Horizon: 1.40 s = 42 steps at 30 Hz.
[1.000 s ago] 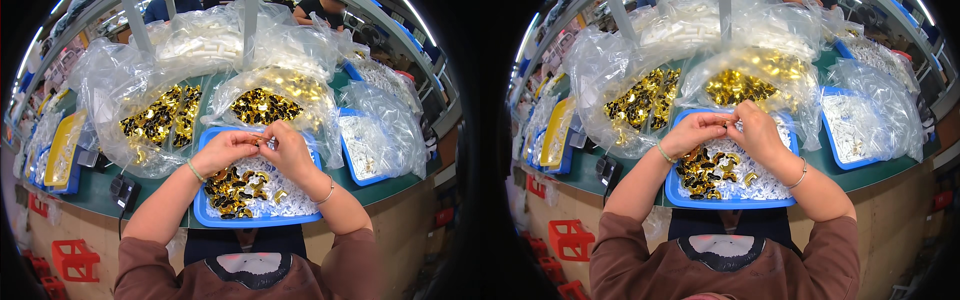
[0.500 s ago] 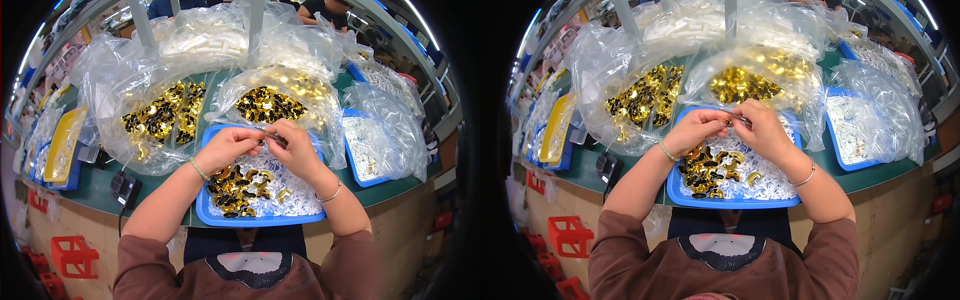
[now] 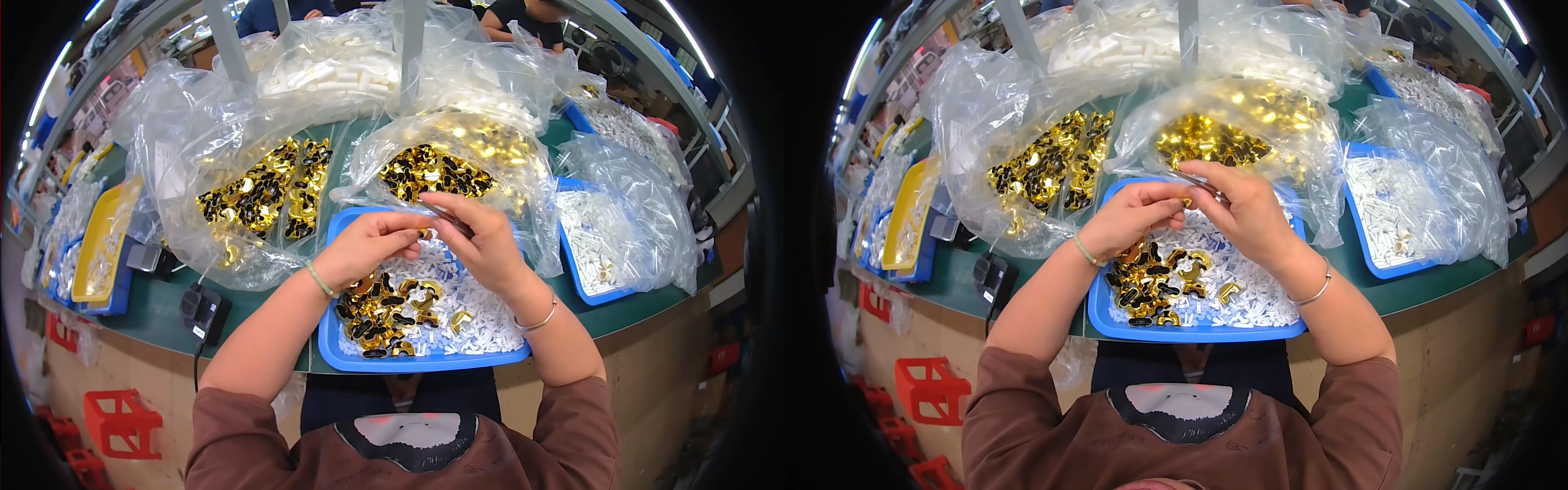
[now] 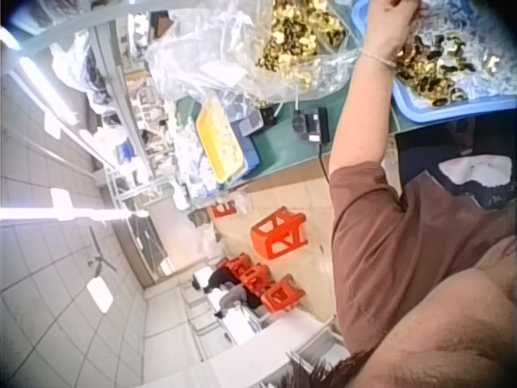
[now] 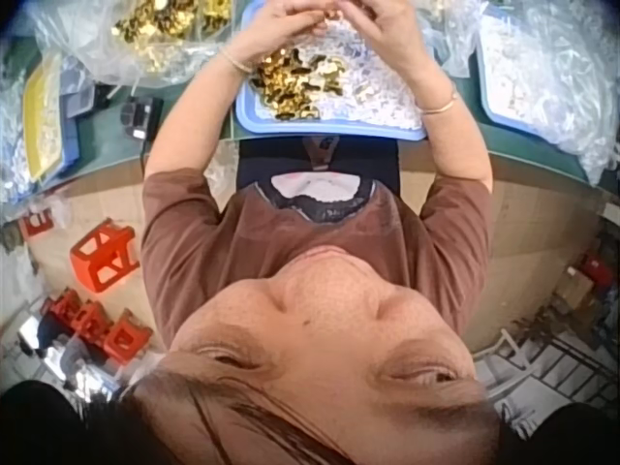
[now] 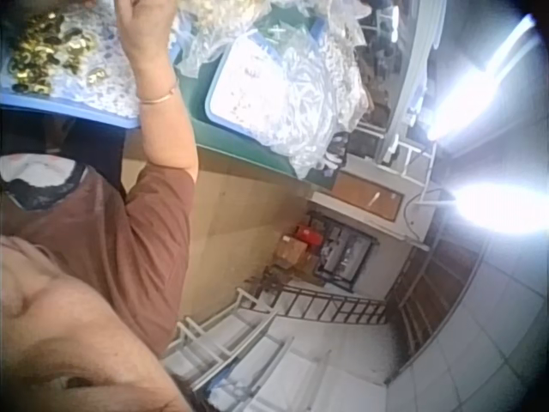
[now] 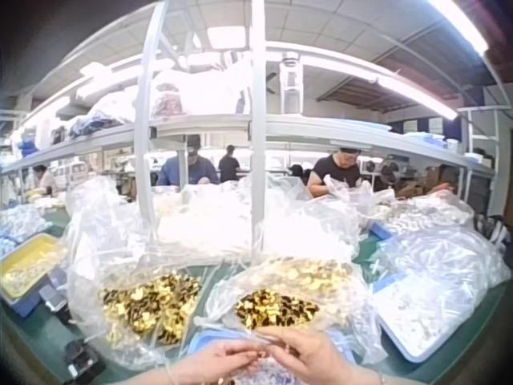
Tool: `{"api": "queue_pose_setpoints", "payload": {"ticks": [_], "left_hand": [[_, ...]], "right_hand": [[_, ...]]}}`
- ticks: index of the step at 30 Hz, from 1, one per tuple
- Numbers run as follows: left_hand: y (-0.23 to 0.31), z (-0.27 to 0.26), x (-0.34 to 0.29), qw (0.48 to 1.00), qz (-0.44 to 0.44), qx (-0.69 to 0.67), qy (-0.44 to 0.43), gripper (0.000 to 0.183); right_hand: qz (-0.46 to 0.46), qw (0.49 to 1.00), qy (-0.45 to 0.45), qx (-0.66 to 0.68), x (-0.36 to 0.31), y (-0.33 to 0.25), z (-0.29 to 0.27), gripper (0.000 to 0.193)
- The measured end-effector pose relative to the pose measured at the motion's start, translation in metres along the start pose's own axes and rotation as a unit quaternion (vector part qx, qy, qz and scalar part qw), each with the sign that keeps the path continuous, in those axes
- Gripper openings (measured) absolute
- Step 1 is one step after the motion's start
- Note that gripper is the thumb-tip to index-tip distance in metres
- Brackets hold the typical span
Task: The person sits at a workstation and repeatedly picks up small gold and black metal components from a blue tray. Using a pair of tweezers, they manipulate and assemble the components, then place the finished units back into the tray. The process is repetitive and involves precise hand movements.
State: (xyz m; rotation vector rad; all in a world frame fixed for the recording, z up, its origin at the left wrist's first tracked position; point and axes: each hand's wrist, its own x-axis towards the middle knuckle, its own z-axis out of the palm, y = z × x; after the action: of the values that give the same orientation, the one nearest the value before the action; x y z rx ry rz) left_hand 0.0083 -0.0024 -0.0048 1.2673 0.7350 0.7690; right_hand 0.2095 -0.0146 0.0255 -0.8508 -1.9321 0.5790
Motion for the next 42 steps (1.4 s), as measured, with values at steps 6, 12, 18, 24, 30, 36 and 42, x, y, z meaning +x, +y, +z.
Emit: {"api": "queue_pose_setpoints", "payload": {"ticks": [6, 12, 18, 24, 30, 36, 42], "left_hand": [[-0.001, -0.002, 0.001, 0.996, -0.006, -0.078, -0.031, 0.033], [0.002, 0.002, 0.001, 1.0, 0.02, -0.019, 0.002, 0.03], [0.0, -0.004, 0.0, 0.995, 0.056, 0.067, 0.055, 0.026], [0.005, 0.002, -0.002, 0.996, 0.061, -0.007, 0.072, 0.031], [0.002, -0.004, 0.002, 0.994, 0.04, -0.04, 0.089, 0.031], [0.005, -0.003, 0.001, 0.992, 0.045, 0.018, 0.115, 0.029], [0.002, -0.002, 0.002, 0.995, 0.022, -0.013, 0.094, 0.031]], "right_hand": [[-0.044, 0.996, -0.018, -0.078, 0.001, 0.001, -0.006, 0.025], [-0.098, 0.993, 0.053, 0.049, 0.0, 0.006, -0.001, 0.023], [-0.019, 1.0, -0.016, 0.004, -0.004, -0.007, -0.007, 0.011], [-0.126, 0.99, 0.057, -0.04, 0.003, 0.007, -0.011, 0.022], [0.02, 0.973, 0.036, 0.226, 0.001, -0.003, -0.013, 0.013], [-0.077, 0.995, 0.028, 0.058, 0.001, -0.002, -0.008, 0.013], [-0.127, 0.991, 0.022, -0.027, 0.002, -0.002, -0.001, 0.018]]}}
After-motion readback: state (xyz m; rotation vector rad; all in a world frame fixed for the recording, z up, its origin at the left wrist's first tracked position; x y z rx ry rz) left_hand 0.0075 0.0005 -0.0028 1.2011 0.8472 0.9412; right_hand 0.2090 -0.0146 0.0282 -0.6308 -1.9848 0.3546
